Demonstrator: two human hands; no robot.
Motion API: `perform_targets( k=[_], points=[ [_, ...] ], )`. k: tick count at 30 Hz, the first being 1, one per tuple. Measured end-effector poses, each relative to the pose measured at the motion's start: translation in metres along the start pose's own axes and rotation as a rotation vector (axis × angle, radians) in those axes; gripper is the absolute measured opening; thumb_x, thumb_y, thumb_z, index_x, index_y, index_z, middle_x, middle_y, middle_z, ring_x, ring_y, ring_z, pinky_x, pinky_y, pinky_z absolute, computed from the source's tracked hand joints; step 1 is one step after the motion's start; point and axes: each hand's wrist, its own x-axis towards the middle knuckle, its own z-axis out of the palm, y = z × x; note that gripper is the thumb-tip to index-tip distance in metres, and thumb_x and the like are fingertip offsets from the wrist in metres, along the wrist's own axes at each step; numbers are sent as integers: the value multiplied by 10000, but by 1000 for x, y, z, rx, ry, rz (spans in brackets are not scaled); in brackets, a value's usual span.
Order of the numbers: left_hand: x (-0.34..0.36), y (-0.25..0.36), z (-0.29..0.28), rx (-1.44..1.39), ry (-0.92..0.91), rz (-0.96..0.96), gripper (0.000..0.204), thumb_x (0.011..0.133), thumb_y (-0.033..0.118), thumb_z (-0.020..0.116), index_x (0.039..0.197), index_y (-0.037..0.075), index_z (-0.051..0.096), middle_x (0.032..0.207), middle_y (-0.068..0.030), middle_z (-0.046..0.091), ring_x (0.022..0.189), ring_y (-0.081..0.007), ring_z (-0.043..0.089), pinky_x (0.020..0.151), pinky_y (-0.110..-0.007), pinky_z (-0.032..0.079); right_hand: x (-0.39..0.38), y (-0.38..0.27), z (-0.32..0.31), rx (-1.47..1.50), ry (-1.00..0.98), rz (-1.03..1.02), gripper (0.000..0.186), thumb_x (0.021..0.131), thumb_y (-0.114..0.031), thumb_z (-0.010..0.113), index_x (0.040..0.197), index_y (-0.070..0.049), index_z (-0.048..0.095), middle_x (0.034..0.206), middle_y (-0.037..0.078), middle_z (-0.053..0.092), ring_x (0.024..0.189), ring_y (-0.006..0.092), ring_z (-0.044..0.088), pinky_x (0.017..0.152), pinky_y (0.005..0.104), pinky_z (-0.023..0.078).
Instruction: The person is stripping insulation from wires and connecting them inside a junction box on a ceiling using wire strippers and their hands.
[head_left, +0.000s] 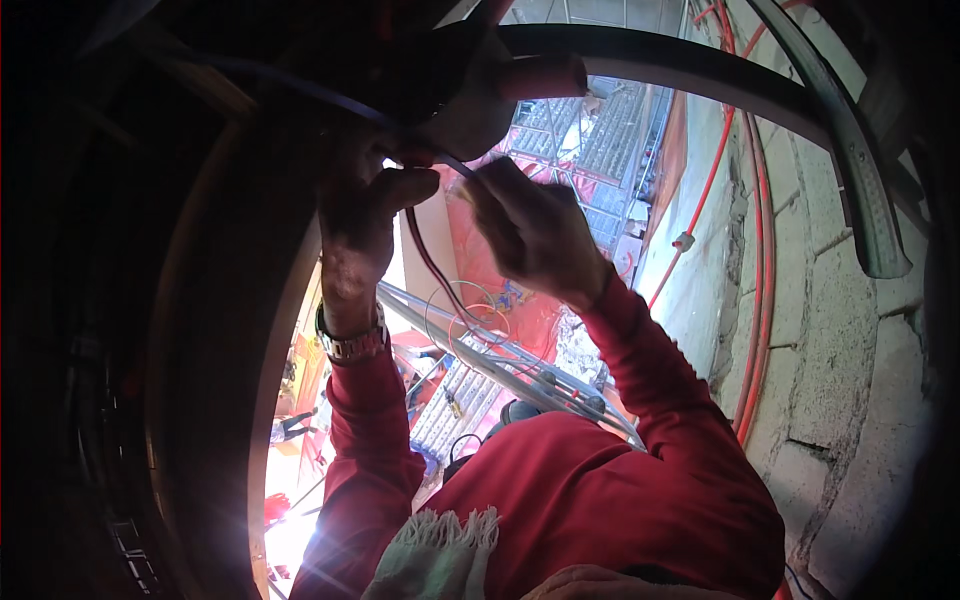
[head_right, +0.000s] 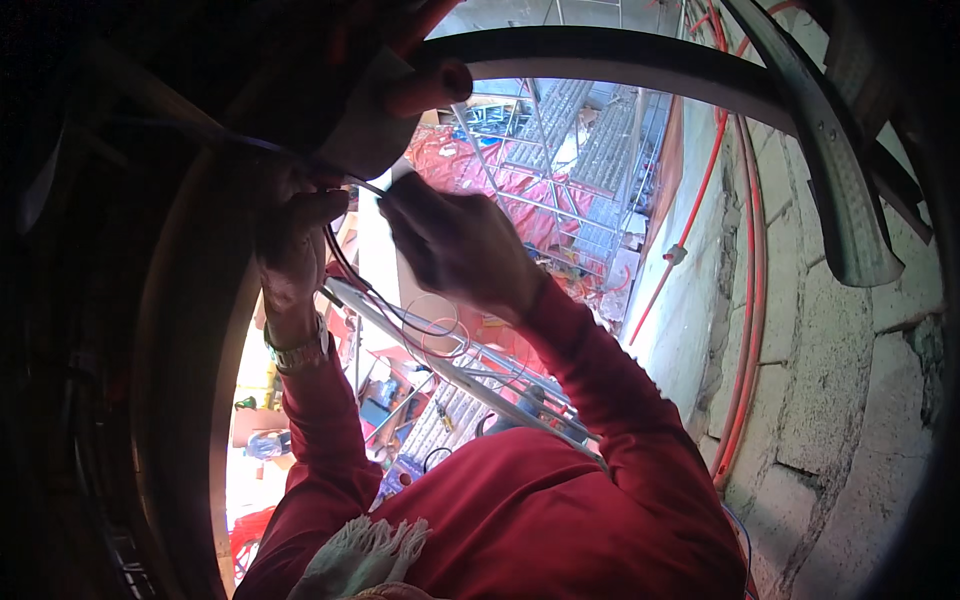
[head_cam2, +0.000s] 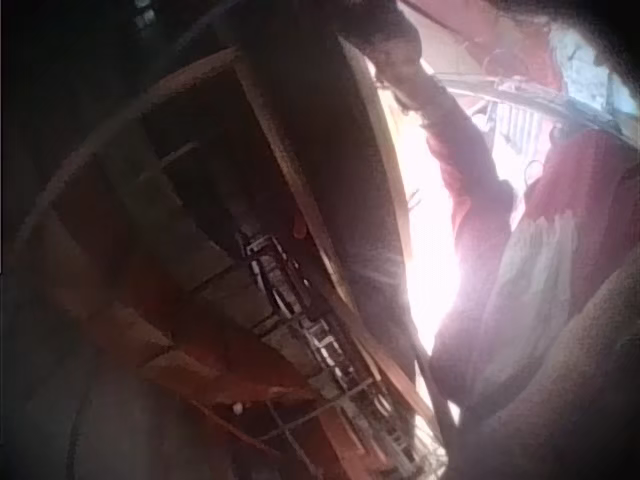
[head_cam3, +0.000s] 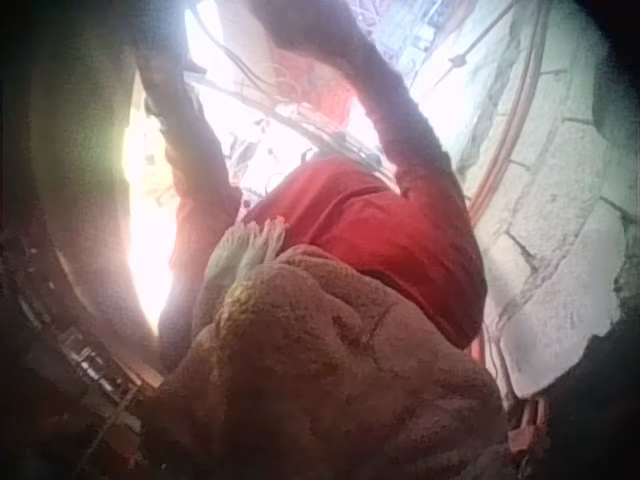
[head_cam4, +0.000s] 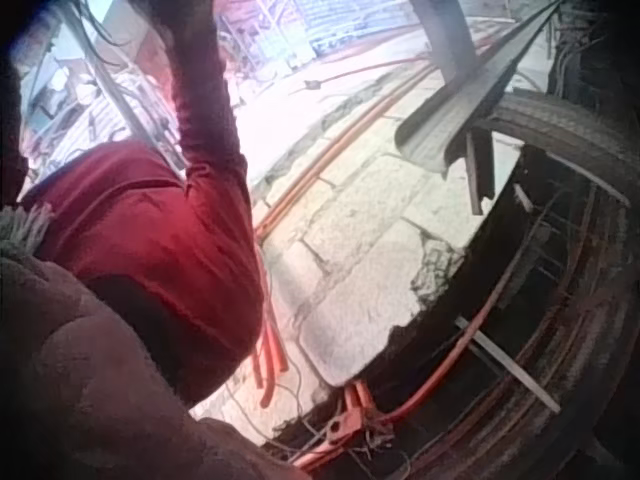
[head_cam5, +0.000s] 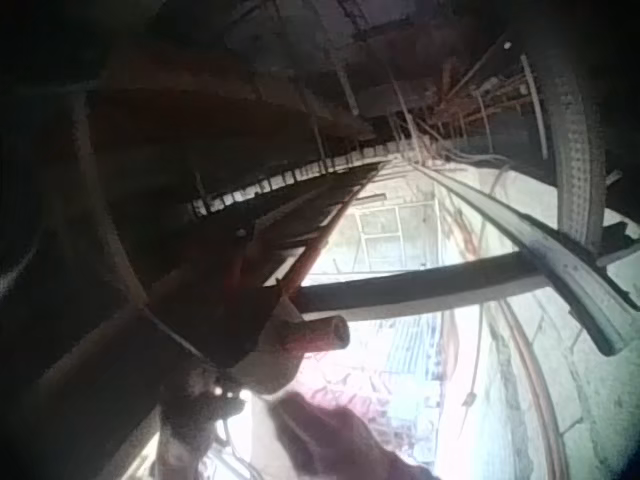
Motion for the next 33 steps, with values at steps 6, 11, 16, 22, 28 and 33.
perform_targets(
  k=[6, 11, 16, 22, 28, 33],
  points=[
    [2, 5, 3, 8, -41, 87, 349, 755, 9, 728, 1092, -31, 650, 984, -117, 713, 935, -195, 695, 799, -319, 571, -37, 12, -4, 71, 15, 40, 132, 971, 18, 623, 1101, -4, 621, 798, 154, 615, 587, 318, 651, 536, 374, 487],
    [1, 1, 1, -59, 13, -34, 331, 741, -4, 723, 1064, -31, 657, 975, -120, 711, 928, -195, 693, 809, -317, 564, 11, -6, 5, 40, 34, -27, 187, 962, 12, 632, 1147, -8, 616, 766, 148, 611, 612, 332, 671, 536, 370, 494],
    [3, 9, 4, 2, -45, 53, 332, 751, 2, 736, 1071, -24, 653, 967, -103, 712, 909, -182, 679, 803, -314, 549, -34, 14, 0, 58, 28, 64, 156, 974, 6, 616, 1130, -7, 614, 717, 132, 612, 585, 328, 666, 529, 364, 498],
    [2, 3, 3, -9, 14, 44, 343, 742, 28, 738, 1071, -24, 656, 959, -108, 706, 902, -179, 675, 779, -308, 554, -2, -3, 5, 1, 14, 55, 104, 977, 15, 609, 1079, -3, 615, 803, 144, 636, 635, 322, 664, 550, 384, 500],
    [5, 5, 6, 26, -64, 97, 352, 746, 44, 729, 1086, -18, 662, 964, -104, 708, 924, -177, 681, 806, -318, 554, -53, 19, -4, 34, -7, 54, 96, 977, 11, 614, 1068, -19, 605, 775, 131, 600, 570, 313, 642, 540, 379, 489],
    [0, 9, 5, 77, 50, -88, 344, 753, 48, 722, 1089, -7, 670, 960, -96, 705, 918, -175, 668, 811, -309, 535, 16, -7, 4, 38, 27, -46, 179, 943, -24, 660, 1089, -26, 557, 739, 151, 622, 630, 377, 687, 527, 459, 519]
  ],
)
